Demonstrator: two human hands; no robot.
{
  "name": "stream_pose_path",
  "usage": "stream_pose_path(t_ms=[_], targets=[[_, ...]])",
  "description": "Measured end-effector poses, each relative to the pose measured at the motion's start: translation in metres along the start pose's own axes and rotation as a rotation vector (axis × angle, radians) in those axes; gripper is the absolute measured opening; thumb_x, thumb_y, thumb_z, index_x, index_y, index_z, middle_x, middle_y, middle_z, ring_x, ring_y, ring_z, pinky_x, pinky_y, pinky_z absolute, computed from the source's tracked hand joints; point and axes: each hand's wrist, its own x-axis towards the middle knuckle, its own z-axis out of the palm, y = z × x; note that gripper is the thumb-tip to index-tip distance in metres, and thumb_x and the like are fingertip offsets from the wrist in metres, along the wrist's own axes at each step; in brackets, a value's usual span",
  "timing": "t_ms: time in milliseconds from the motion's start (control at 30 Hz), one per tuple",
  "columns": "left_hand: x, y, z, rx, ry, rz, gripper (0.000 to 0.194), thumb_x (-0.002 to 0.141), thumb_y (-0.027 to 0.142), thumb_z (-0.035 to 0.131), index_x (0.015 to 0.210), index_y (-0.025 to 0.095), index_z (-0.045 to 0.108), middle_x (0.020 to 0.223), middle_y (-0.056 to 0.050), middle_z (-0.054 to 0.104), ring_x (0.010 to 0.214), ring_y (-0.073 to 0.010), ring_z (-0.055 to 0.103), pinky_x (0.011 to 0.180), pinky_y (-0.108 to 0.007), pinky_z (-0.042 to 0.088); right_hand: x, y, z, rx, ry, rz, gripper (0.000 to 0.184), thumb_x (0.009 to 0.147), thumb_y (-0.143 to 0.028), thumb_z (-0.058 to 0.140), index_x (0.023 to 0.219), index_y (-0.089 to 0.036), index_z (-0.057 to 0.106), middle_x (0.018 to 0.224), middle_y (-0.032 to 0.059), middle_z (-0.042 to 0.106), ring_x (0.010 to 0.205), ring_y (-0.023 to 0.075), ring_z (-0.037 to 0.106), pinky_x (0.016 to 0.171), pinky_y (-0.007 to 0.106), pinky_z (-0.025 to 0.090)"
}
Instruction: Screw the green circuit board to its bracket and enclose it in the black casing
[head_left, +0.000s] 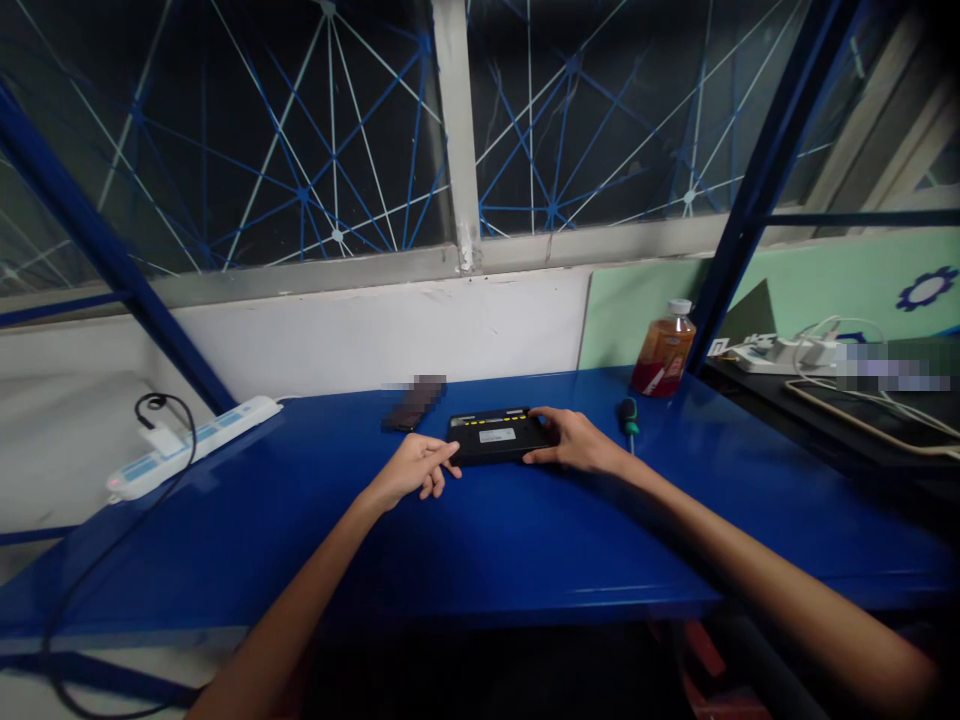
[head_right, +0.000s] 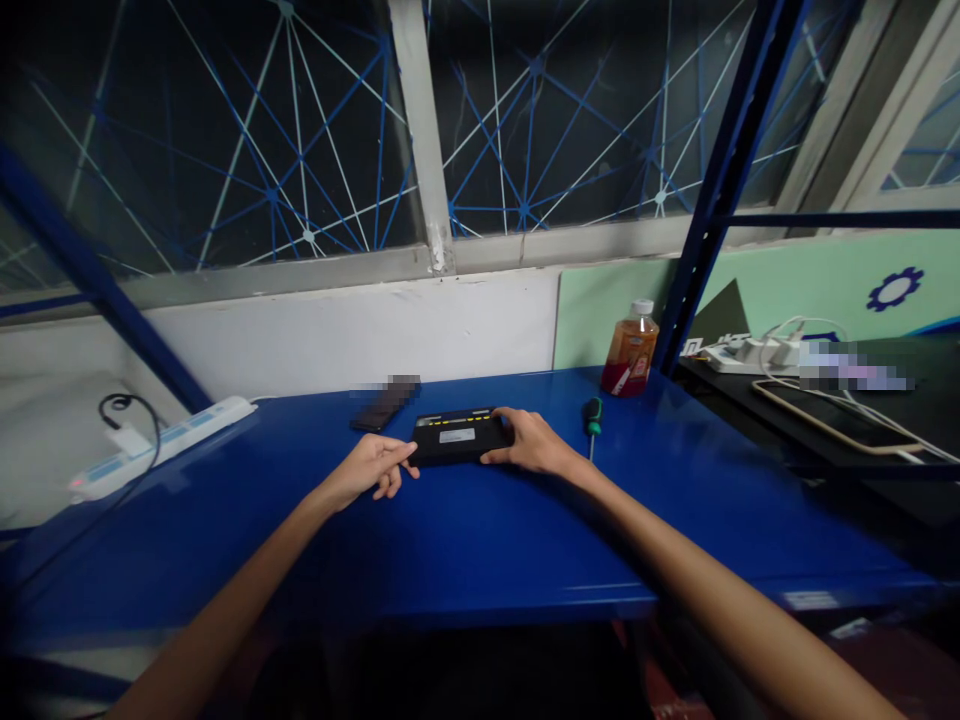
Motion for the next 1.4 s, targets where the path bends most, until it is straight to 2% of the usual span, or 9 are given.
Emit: stream_pose_path(t_ms=[167,400,500,633,800,1067,1267,1400], targets=[[-0.0012,0.0009,0.0011,0.059,0.045,-0.022,0.052,0.086,0.057,0.051,0.068,0.01,0.064,0.039,-0.003,0.056,0.028,-0.0067,0.042,0.033,-0.018,0.029,0.0012,-0.0005,-0.0001,-0.076,0.021,-0.047,0.07,0.064,-0.056,0.073,0.118,-0.015,0.058,0.085,0.0064,0.065,0.073,0.0207,0.06,0.06,0.029,0.043],[-0.002,0.0005,0.0018,0.119,0.07,0.004,0.052,0.083,0.059,0.052,0.064,0.012,0.062,0.039,-0.002,0.054,0.03,-0.0092,0.045,0.033,-0.02,0.032,0.0011,-0.0014,-0.0024,-0.193,0.0,-0.038,0.069,0.063,-0.063,0.069,0.115,-0.018,0.059,0.083,0.0053,0.066,0.071,0.0208,0.06,0.058,0.028,0.04],[-0.0031,-0.0009,0.0012,0.153,0.054,0.002,0.048,0.077,0.058,0.059,0.065,0.012,0.061,0.042,-0.001,0.054,0.033,-0.0092,0.046,0.033,-0.02,0.032,0.0011,0.0011,-0.0018,-0.26,0.003,-0.041,0.071,0.064,-0.066,0.067,0.116,-0.02,0.059,0.085,0.0059,0.067,0.073,0.0224,0.062,0.059,0.03,0.04],[-0.0033,-0.0021,0.0008,0.21,0.081,-0.007,0.04,0.071,0.051,0.069,0.076,0.011,0.064,0.045,0.0,0.056,0.033,-0.0082,0.044,0.033,-0.02,0.031,0.0011,0.0017,-0.0012,-0.318,0.012,-0.053,0.07,0.066,-0.068,0.064,0.117,-0.021,0.058,0.086,0.0063,0.068,0.077,0.0246,0.063,0.06,0.031,0.041],[-0.0039,0.0011,0.002,0.295,0.128,0.01,0.037,0.073,0.048,0.066,0.061,0.014,0.059,0.04,0.001,0.053,0.03,-0.0072,0.039,0.032,-0.02,0.028,0.0021,0.0,-0.0018,-0.321,0.014,-0.068,0.06,0.069,-0.066,0.063,0.111,-0.023,0.06,0.09,0.0052,0.069,0.079,0.0246,0.064,0.062,0.031,0.042],[-0.0003,-0.001,0.0015,0.33,0.156,0.045,0.034,0.071,0.045,0.068,0.06,0.013,0.064,0.038,0.002,0.051,0.035,-0.0089,0.045,0.044,-0.021,0.036,0.0022,0.0004,-0.0013,-0.401,0.002,-0.074,0.063,0.07,-0.06,0.066,0.12,-0.023,0.056,0.099,0.0074,0.07,0.086,0.0277,0.065,0.065,0.033,0.043],[0.0008,-0.003,-0.0023,0.418,0.161,0.077,0.036,0.07,0.05,0.067,0.065,0.014,0.068,0.044,0.001,0.056,0.039,-0.01,0.047,0.048,-0.024,0.037,0.0,-0.0049,-0.0024,-0.479,0.01,-0.081,0.061,0.072,-0.059,0.065,0.12,-0.022,0.056,0.102,0.009,0.07,0.088,0.0288,0.065,0.063,0.032,0.042],[-0.0024,0.0003,-0.0069,0.591,0.245,0.157,0.038,0.071,0.055,0.066,0.073,0.018,0.073,0.057,-0.001,0.064,0.05,-0.0123,0.052,0.051,-0.024,0.034,-0.0001,-0.0045,-0.0017,-0.511,0.034,-0.114,0.057,0.075,-0.059,0.063,0.117,-0.023,0.057,0.101,0.0083,0.07,0.087,0.027,0.066,0.06,0.029,0.039]])
